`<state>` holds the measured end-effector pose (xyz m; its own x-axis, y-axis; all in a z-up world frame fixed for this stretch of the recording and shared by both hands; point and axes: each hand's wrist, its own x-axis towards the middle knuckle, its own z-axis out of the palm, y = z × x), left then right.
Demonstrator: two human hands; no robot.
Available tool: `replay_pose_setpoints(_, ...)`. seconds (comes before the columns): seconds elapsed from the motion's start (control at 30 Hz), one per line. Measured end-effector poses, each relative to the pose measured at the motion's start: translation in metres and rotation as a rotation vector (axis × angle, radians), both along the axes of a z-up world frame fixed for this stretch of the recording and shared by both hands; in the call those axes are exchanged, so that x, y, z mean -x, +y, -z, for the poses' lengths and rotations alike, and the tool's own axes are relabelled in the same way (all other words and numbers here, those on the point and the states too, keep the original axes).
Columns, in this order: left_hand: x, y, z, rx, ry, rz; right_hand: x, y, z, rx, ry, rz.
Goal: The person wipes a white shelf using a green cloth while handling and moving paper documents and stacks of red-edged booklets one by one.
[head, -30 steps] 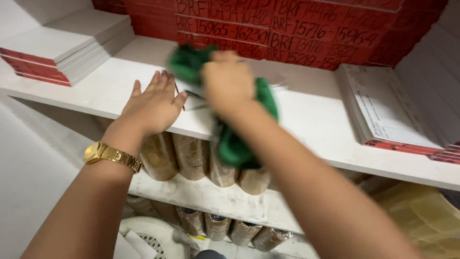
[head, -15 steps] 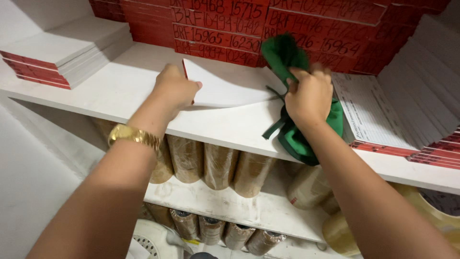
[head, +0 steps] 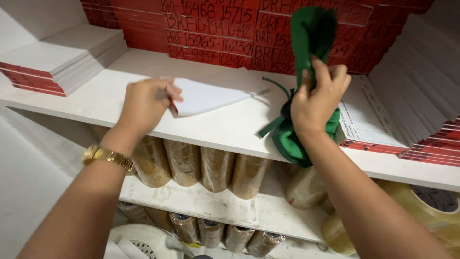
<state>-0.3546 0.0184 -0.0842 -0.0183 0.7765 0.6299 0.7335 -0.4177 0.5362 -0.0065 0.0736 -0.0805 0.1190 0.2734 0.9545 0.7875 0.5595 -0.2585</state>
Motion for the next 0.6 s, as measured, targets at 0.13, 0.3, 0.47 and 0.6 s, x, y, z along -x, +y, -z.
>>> replay_pose_setpoints(0.13, 0.006, 0.016, 0.019, -0.106, 0.020, 0.098, 0.035, -0.029, -0.016, -0.020, -0.173, -0.141)
replay_pose_setpoints(0.3, -0.005, 0.003, 0.007, 0.022, -0.017, 0.054, 0.141, -0.064, -0.024, 0.150, -0.404, -0.318)
replay_pose_setpoints(0.47, 0.012, 0.019, 0.023, -0.050, 0.245, -0.156, 0.190, -0.053, -0.017, 0.436, -0.527, -0.197)
replay_pose_setpoints(0.6, -0.001, 0.005, 0.012, 0.077, -0.118, 0.035, 0.118, 0.012, -0.019, 0.391, -0.739, -0.076)
